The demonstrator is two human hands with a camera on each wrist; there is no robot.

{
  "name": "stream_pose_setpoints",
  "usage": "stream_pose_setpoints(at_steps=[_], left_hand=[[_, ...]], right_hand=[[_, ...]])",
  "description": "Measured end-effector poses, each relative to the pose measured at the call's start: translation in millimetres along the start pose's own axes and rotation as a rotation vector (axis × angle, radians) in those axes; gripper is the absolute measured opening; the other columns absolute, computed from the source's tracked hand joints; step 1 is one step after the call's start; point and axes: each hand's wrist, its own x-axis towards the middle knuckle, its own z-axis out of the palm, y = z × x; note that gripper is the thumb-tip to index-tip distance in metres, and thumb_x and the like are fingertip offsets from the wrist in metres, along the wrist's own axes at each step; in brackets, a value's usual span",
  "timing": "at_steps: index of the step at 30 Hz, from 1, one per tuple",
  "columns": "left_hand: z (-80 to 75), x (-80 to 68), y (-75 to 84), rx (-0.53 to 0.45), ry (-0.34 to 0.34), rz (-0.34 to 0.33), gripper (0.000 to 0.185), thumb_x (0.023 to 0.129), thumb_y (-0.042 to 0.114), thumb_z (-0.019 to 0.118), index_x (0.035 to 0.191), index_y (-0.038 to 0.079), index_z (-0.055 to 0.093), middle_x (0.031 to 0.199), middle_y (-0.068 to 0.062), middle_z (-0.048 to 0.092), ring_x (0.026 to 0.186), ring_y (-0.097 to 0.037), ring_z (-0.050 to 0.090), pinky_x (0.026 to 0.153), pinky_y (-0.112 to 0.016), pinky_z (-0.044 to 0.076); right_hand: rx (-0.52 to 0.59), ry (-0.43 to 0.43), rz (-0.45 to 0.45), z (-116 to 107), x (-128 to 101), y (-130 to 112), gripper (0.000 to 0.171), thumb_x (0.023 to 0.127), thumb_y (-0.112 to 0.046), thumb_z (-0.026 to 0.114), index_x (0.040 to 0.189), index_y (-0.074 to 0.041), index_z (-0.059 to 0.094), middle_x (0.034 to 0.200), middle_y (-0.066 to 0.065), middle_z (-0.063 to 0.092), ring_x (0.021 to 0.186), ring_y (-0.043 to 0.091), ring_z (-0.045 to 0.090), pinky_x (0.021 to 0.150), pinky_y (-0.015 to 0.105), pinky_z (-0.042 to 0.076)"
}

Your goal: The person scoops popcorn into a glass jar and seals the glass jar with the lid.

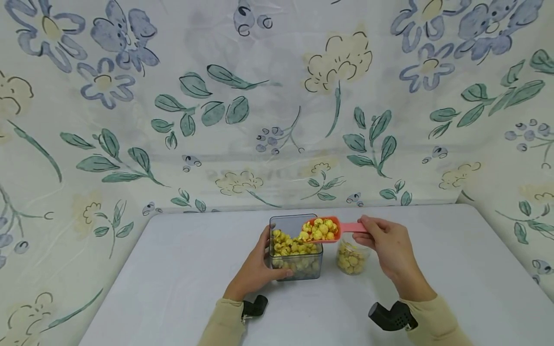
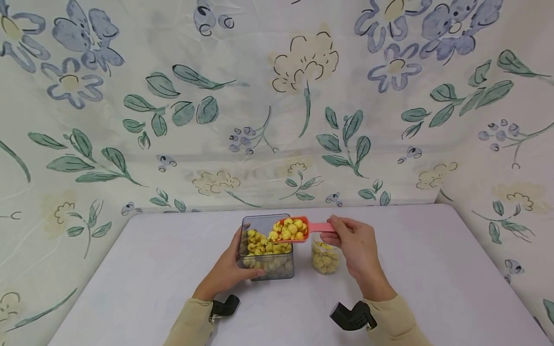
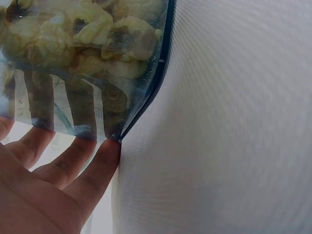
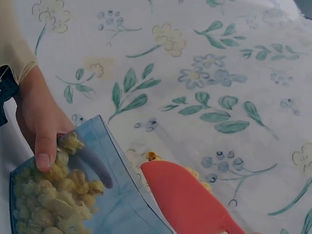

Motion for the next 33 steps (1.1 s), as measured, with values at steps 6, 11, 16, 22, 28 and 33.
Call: stream_pose_setpoints(at_steps=[6, 11, 16, 22, 28, 33], left_hand=[[-0.1, -0.8, 0.3, 0.001, 0.003, -0.007, 0.123, 0.077, 0.029, 0.09, 0.163, 0.014, 0.003, 0.165, -0.013, 0.019, 0.15, -0.035, 0.023, 0.119, -0.052, 0.029], [0.2, -0.4, -0.3, -0.001, 0.007, -0.011, 0.123, 0.076, 0.028, 0.09, 0.163, 0.014, 0.004, 0.165, -0.013, 0.021, 0.149, -0.035, 0.024, 0.119, -0.052, 0.03], [0.4, -0.5, -0.7, -0.001, 0.008, -0.011, 0.123, 0.076, 0.029, 0.09, 0.163, 0.015, 0.005, 0.164, -0.013, 0.022, 0.149, -0.035, 0.024, 0.118, -0.053, 0.03], [0.4, -0.3, -1.0, 0.003, 0.006, -0.004, 0.123, 0.076, 0.029, 0.09, 0.163, 0.014, 0.004, 0.164, -0.014, 0.023, 0.149, -0.034, 0.025, 0.118, -0.052, 0.031], [0.3, -0.4, -0.9, -0.004, 0.006, -0.004, 0.123, 0.076, 0.028, 0.09, 0.163, 0.015, 0.004, 0.164, -0.013, 0.021, 0.15, -0.034, 0.023, 0.118, -0.053, 0.03], [0.4, 0.5, -2.2, -0.017, 0.006, 0.005, 0.123, 0.076, 0.027, 0.091, 0.163, 0.016, 0.005, 0.164, -0.012, 0.022, 0.15, -0.033, 0.023, 0.119, -0.053, 0.029]], right_hand=[[0.005, 0.031, 0.003, -3.7, -3.9, 2.4, 0.048, 0.105, -0.022, 0.056, 0.139, 0.011, 0.051, 0.096, 0.002, 0.071, 0.078, 0.006, 0.071, 0.078, 0.02, 0.058], [0.015, 0.044, -0.022, -8.1, -7.4, 2.8, 0.047, 0.105, -0.021, 0.056, 0.137, 0.013, 0.051, 0.091, 0.0, 0.072, 0.076, 0.006, 0.071, 0.077, 0.021, 0.059], [0.04, 0.039, -0.031, -13.8, -10.1, 3.5, 0.048, 0.105, -0.02, 0.055, 0.138, 0.014, 0.049, 0.089, -0.003, 0.071, 0.077, 0.005, 0.071, 0.078, 0.021, 0.058], [0.075, 0.044, -0.014, -22.7, -11.6, 5.0, 0.052, 0.105, -0.023, 0.055, 0.141, 0.013, 0.046, 0.09, -0.005, 0.071, 0.078, 0.004, 0.071, 0.079, 0.02, 0.058], [0.119, 0.068, -0.02, -28.5, -13.2, 4.7, 0.051, 0.104, -0.022, 0.056, 0.139, 0.015, 0.047, 0.087, -0.006, 0.072, 0.077, 0.004, 0.071, 0.079, 0.02, 0.058], [0.13, 0.092, -0.017, -33.3, -15.5, 4.2, 0.052, 0.104, -0.023, 0.057, 0.138, 0.014, 0.048, 0.087, -0.006, 0.072, 0.077, 0.004, 0.071, 0.078, 0.02, 0.058]])
